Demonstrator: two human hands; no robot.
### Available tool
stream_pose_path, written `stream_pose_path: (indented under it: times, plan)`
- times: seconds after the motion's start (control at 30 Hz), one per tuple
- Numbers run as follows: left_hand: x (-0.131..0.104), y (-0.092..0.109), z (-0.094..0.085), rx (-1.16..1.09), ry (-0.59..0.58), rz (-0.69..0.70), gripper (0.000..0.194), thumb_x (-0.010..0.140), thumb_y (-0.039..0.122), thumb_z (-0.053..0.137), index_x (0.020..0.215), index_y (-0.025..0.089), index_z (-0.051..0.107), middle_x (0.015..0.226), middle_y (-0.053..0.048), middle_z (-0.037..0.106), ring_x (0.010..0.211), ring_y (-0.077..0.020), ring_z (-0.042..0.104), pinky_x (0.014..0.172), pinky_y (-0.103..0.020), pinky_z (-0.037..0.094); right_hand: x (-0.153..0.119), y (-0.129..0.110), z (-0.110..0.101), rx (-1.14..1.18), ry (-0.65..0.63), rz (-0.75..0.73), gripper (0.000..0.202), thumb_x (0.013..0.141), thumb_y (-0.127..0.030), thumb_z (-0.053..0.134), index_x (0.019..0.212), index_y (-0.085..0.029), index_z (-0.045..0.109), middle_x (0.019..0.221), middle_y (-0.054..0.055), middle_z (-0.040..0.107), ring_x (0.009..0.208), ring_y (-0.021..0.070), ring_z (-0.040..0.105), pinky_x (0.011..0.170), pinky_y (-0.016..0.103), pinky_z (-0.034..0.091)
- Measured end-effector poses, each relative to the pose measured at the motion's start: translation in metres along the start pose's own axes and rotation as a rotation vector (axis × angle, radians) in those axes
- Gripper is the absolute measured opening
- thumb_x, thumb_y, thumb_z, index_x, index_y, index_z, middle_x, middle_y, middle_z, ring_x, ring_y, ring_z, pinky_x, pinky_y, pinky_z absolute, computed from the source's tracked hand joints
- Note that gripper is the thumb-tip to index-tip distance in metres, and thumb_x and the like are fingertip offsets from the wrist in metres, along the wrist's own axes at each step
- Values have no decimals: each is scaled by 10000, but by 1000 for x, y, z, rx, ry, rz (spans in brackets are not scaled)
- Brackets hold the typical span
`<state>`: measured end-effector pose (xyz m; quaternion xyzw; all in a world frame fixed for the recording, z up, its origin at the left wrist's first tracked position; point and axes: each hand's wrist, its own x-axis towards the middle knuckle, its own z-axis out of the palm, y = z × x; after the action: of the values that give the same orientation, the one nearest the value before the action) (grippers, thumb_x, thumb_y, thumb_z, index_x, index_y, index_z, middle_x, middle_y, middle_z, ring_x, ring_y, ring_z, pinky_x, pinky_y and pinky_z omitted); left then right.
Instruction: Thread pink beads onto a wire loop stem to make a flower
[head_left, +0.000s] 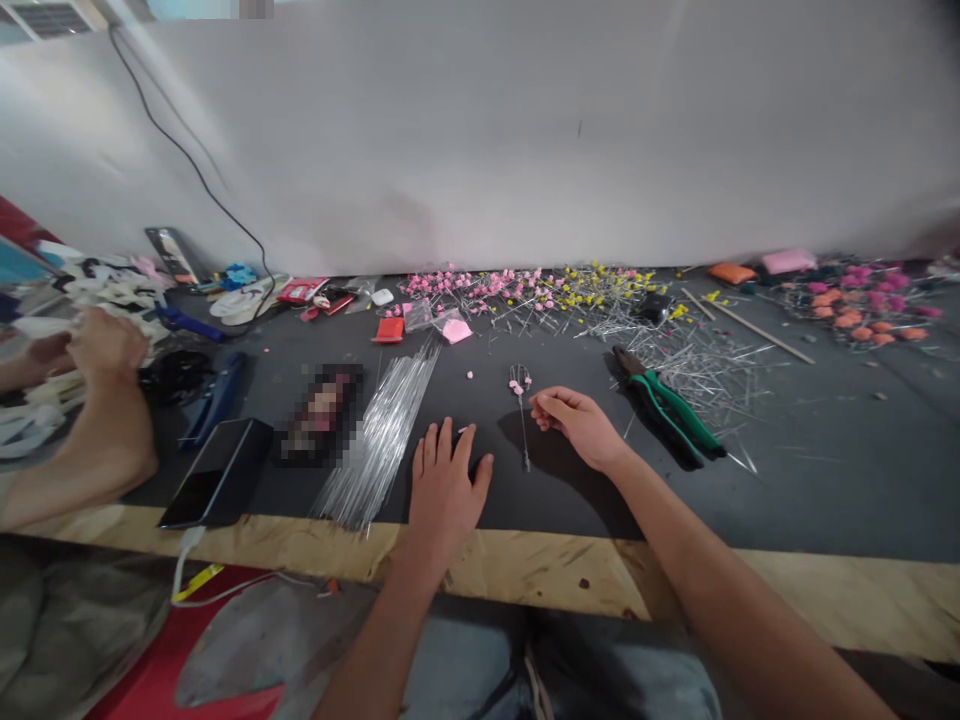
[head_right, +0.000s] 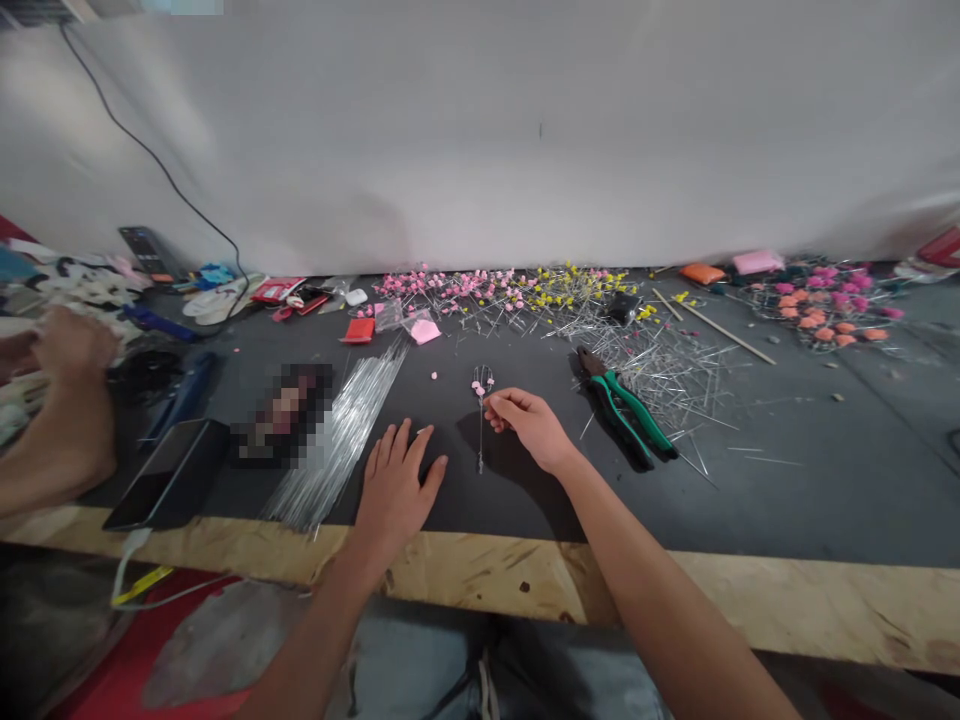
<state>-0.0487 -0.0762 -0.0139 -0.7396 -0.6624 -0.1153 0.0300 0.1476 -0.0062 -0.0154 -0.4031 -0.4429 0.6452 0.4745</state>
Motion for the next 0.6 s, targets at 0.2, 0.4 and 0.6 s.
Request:
stream_pose_path:
  times: [0.2, 0.4, 0.6]
  plan:
    - [-1, -1, 2, -10, 8, -1, 487, 867, 432, 353, 1278, 180, 427, 1363, -125, 411, 1284, -304, 312, 1026, -487, 289, 0, 0, 0, -11, 6, -1, 224, 727, -401, 621, 773, -182, 638, 704, 13, 592, 620, 106, 494, 612, 268, 398]
    - [0, 0, -1, -11, 1, -8, 502, 865, 432, 354, 1289, 171, 419, 1355, -130, 417, 1273, -306, 319, 1026, -477, 285, -1, 1, -1, -11, 25, 5, 238, 713, -414, 632, 776, -185, 648, 706, 17, 594, 627, 112, 504, 611, 273, 404]
    - [5, -3, -7, 18, -33, 48, 441, 867, 423, 350, 1278, 292, 444, 1347, -82, 425, 1238, -321, 343, 986, -510, 299, -2, 1, -2, 7, 17, 3, 204, 737, -378, 621, 782, -182, 647, 703, 13, 593, 624, 106, 503, 612, 265, 398]
